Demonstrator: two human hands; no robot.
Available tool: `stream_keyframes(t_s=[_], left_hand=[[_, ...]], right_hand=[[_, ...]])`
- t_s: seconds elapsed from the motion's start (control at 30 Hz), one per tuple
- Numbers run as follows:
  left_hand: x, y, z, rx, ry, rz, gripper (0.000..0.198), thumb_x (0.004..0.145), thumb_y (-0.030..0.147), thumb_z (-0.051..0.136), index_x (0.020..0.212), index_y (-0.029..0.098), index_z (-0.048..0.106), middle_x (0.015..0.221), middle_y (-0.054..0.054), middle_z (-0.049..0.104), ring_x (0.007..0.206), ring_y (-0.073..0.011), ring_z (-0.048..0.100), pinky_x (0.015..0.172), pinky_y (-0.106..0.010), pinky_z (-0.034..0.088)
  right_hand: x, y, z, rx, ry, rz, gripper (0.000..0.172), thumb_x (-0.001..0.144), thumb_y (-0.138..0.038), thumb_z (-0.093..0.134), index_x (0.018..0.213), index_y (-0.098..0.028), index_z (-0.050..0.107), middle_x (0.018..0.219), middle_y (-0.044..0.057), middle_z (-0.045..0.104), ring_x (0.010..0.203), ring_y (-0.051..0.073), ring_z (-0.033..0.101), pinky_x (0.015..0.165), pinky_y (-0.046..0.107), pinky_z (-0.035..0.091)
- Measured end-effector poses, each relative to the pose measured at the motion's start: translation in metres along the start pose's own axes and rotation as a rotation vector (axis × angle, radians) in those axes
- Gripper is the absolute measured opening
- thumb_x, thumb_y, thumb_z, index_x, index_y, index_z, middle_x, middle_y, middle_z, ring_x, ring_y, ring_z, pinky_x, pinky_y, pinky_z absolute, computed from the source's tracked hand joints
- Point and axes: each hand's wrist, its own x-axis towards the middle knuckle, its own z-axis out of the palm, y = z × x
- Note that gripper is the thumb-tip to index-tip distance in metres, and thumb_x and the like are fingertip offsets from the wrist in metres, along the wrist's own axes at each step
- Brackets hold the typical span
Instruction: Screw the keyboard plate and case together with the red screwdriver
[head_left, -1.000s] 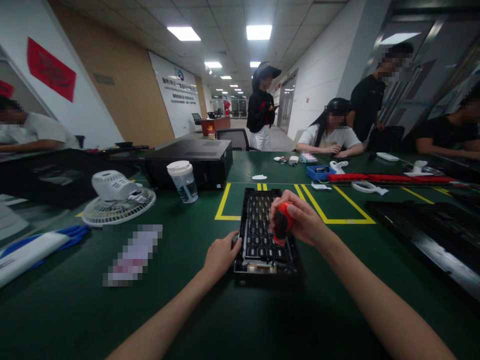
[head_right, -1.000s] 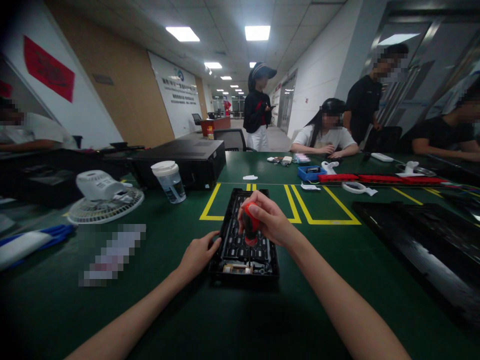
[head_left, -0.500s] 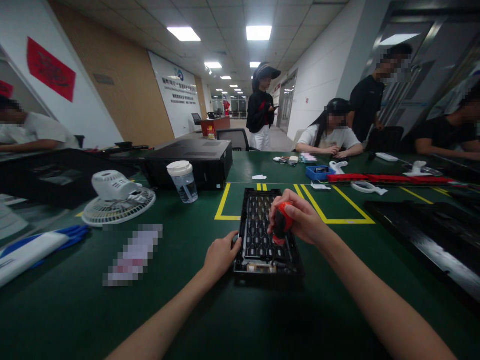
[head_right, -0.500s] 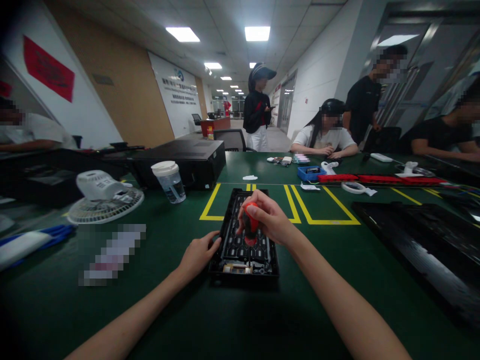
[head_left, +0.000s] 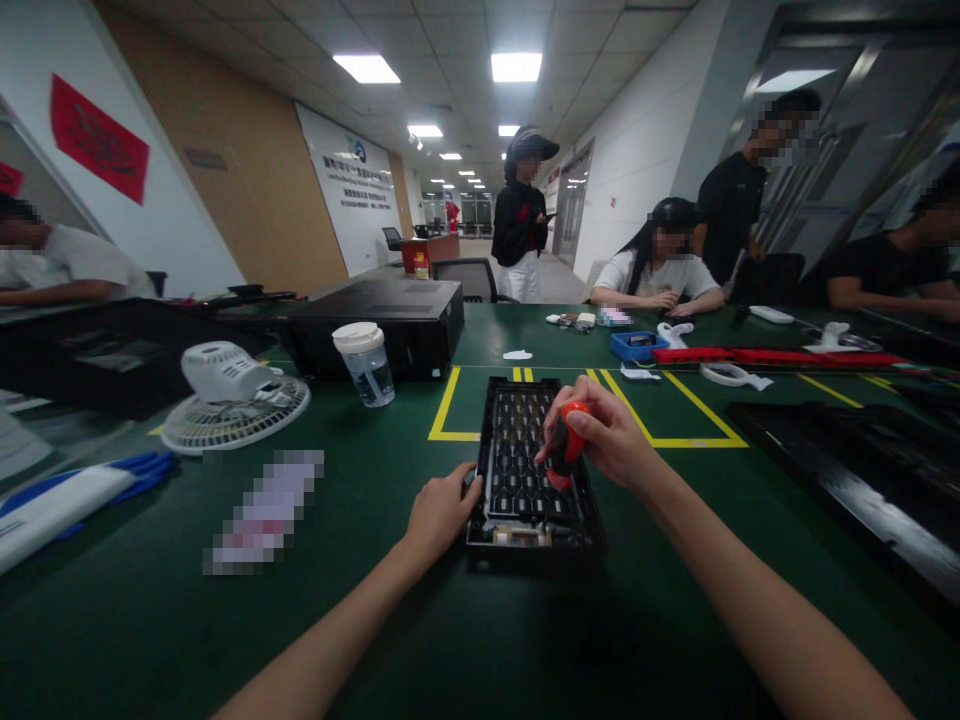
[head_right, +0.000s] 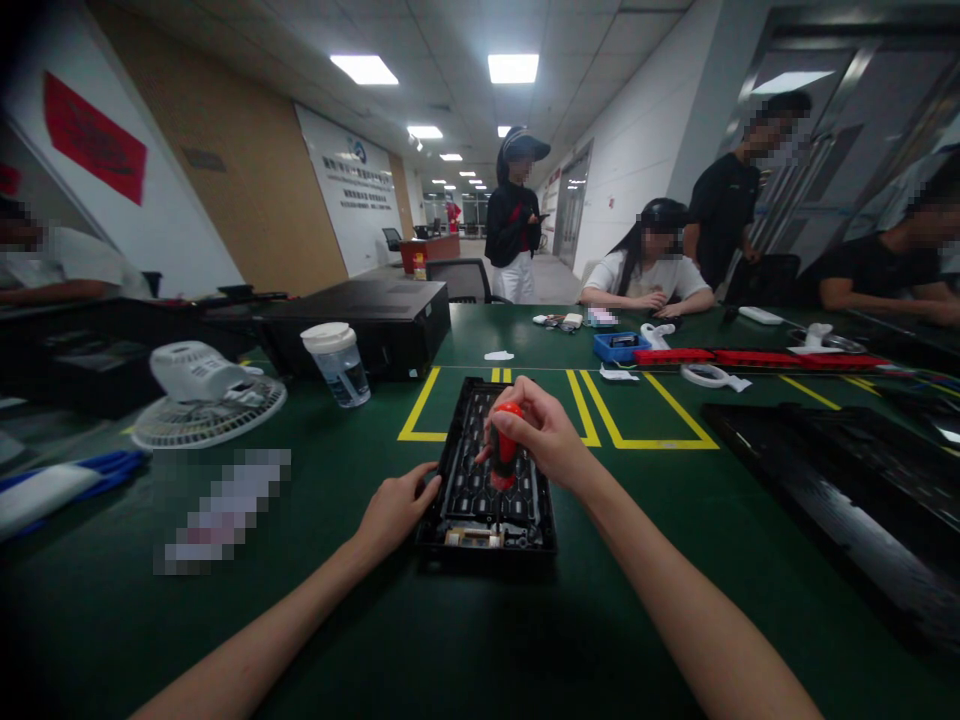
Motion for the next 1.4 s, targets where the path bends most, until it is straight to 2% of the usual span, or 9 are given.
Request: stream_keyframes(t_s=[0.47,0.7,0.77,0.93,1.13,1.27,1.4], left_hand=[[0.001,-0.003,0.004,0.004,0.017,0.019,0.042,0.087,0.044,0.032,0.119,0.025,0.051,0.084,-0.003,0.069,0.072,-0.0159,0.063,0.063,-0.024,0.042],[0.002,-0.004,0.003,-0.027,0.021,0.029,0.041,0.087,0.044,0.032,0.119,0.025,0.051,0.082,-0.002,0.069,0.073,-0.0158,0.063,0.062,-0.023,0.042],[0.002,-0.004,0.003,-0.017,0.024,0.03,0.041,0.087,0.044,0.032,0.118,0.025,0.051,0.084,-0.002,0.069,0.074,-0.0159,0.063,0.063,-0.023,0.042],[0.001,-0.003,0.003,-0.004,0.01,0.022,0.042,0.087,0.045,0.031,0.119,0.026,0.051,0.081,-0.002,0.069,0.071,-0.0161,0.063,0.061,-0.023,0.041],[0.002,-0.003,0.004,-0.002,0.005,0.015,0.042,0.087,0.045,0.031,0.119,0.026,0.05,0.084,-0.002,0.069,0.073,-0.0167,0.063,0.061,-0.024,0.042],[0.002,-0.003,0.004,0.011,0.013,0.014,0.041,0.087,0.045,0.032,0.118,0.026,0.051,0.085,-0.003,0.069,0.078,-0.0175,0.064,0.068,-0.026,0.043],[0.002,-0.004,0.004,0.0,0.013,0.018,0.042,0.087,0.045,0.032,0.119,0.027,0.05,0.085,-0.003,0.069,0.077,-0.0173,0.064,0.067,-0.025,0.043]], right_hand=[[-0.004,0.002,0.009,-0.217,0.121,-0.098,0.021,0.077,-0.025,0.06,0.072,-0.02,0.04,0.072,-0.003,0.047,0.049,0.009,0.055,0.041,0.025,0.051],[-0.006,0.004,0.009,-0.58,0.235,-0.163,0.012,0.08,-0.023,0.054,0.078,-0.02,0.043,0.073,-0.002,0.046,0.046,0.006,0.046,0.04,0.021,0.041],[-0.006,0.002,0.008,-0.695,0.216,-0.19,0.005,0.082,-0.023,0.049,0.08,-0.019,0.047,0.074,-0.001,0.047,0.051,0.008,0.048,0.045,0.023,0.041],[-0.005,-0.002,0.007,-0.842,0.18,-0.237,0.015,0.083,-0.023,0.046,0.07,-0.017,0.05,0.068,0.0,0.045,0.058,0.011,0.047,0.054,0.026,0.039],[-0.004,0.002,0.011,-0.846,0.185,-0.278,0.016,0.083,-0.024,0.046,0.068,-0.018,0.047,0.063,-0.002,0.042,0.056,0.011,0.041,0.054,0.026,0.033],[-0.004,0.004,0.012,-0.814,0.131,-0.349,0.017,0.082,-0.029,0.044,0.07,-0.018,0.049,0.062,-0.001,0.044,0.056,0.012,0.041,0.054,0.027,0.032],[-0.004,0.003,0.011,-0.807,0.092,-0.375,0.016,0.082,-0.027,0.04,0.073,-0.017,0.05,0.064,0.0,0.044,0.057,0.012,0.042,0.055,0.027,0.033]])
